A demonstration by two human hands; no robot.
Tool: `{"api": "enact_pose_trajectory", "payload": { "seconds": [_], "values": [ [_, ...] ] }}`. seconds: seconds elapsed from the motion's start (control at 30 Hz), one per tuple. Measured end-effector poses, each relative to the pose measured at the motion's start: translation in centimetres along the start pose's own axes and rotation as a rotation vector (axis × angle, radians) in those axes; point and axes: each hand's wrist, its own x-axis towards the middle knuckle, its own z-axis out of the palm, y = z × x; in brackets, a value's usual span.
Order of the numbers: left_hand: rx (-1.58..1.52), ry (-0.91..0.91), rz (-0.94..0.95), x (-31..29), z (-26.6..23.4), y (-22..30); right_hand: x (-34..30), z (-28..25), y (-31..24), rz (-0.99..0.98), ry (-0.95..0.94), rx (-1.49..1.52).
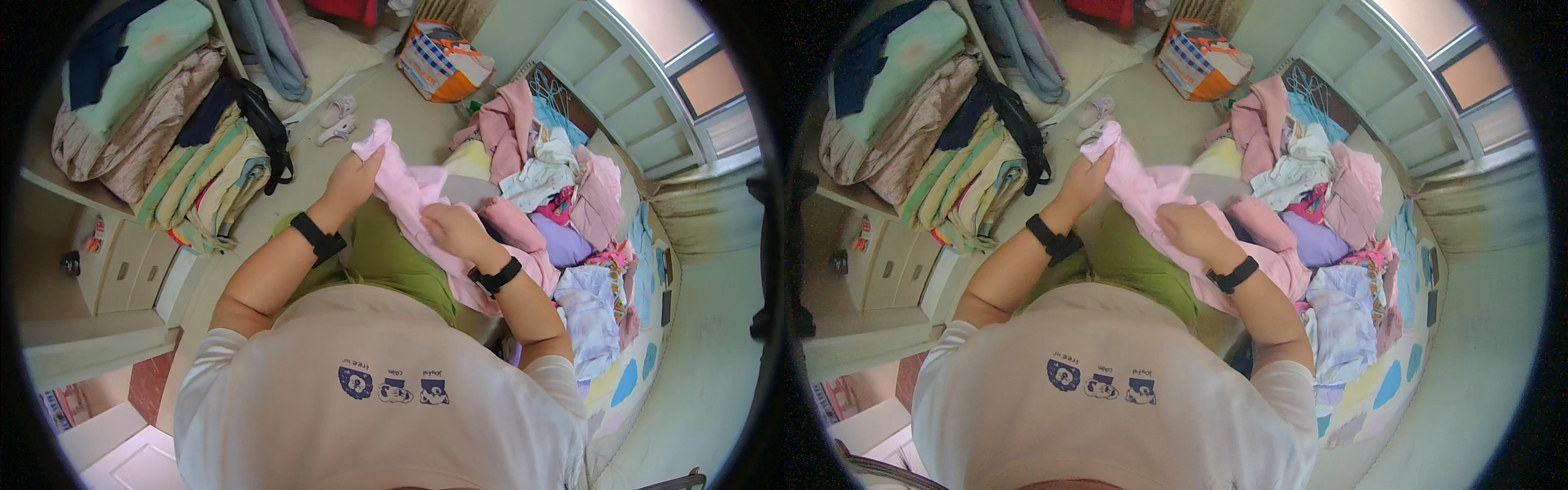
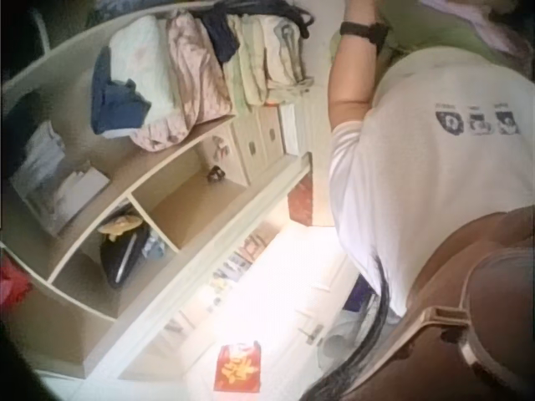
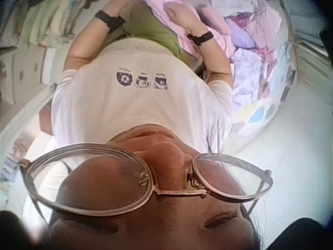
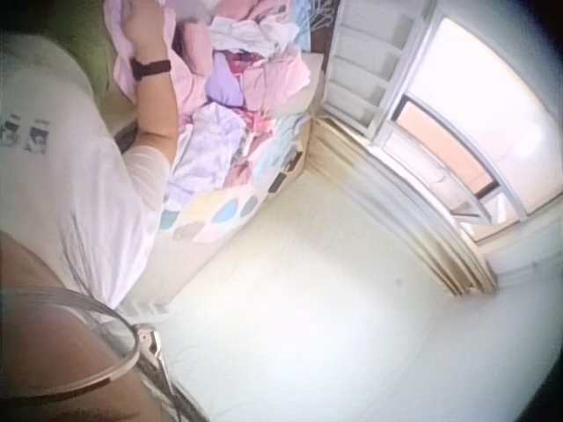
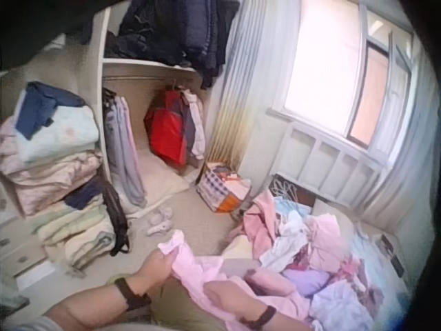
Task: The person sits on a bed and folds various garments from a pile, including a pink shirt and a patterned top. They place some folded items into a wardrobe and hang others on hangers before returning to fold more clothes.
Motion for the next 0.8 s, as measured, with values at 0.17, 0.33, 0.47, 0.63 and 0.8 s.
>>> {"api": "enact_pose_trajectory", "payload": {
  "seconds": [0.17, 0.33, 0.47, 0.63, 0.8],
  "values": [
    [0.397, -0.043, 0.39, -3.8, 0.4, 5.2, 1.5, -3.6, -0.8, -0.112, 0.244, 1.416],
    [0.556, -0.268, 0.666, -5.2, 0.2, 8.5, 2.9, -6.4, -3.1, -0.085, 0.159, 1.244],
    [0.491, -0.173, 0.55, -4.7, -2.7, 7.5, 4.0, -7.2, -3.1, 0.026, 0.193, 1.13],
    [0.485, 0.162, 0.398, -2.2, -4.6, 3.9, 4.8, -11.5, -4.0, -0.263, 0.084, 1.262],
    [0.148, -0.259, -0.016, 0.8, -7.4, 2.3, 7.6, -18.7, -5.3, -0.289, 0.212, 1.121]
  ]
}}
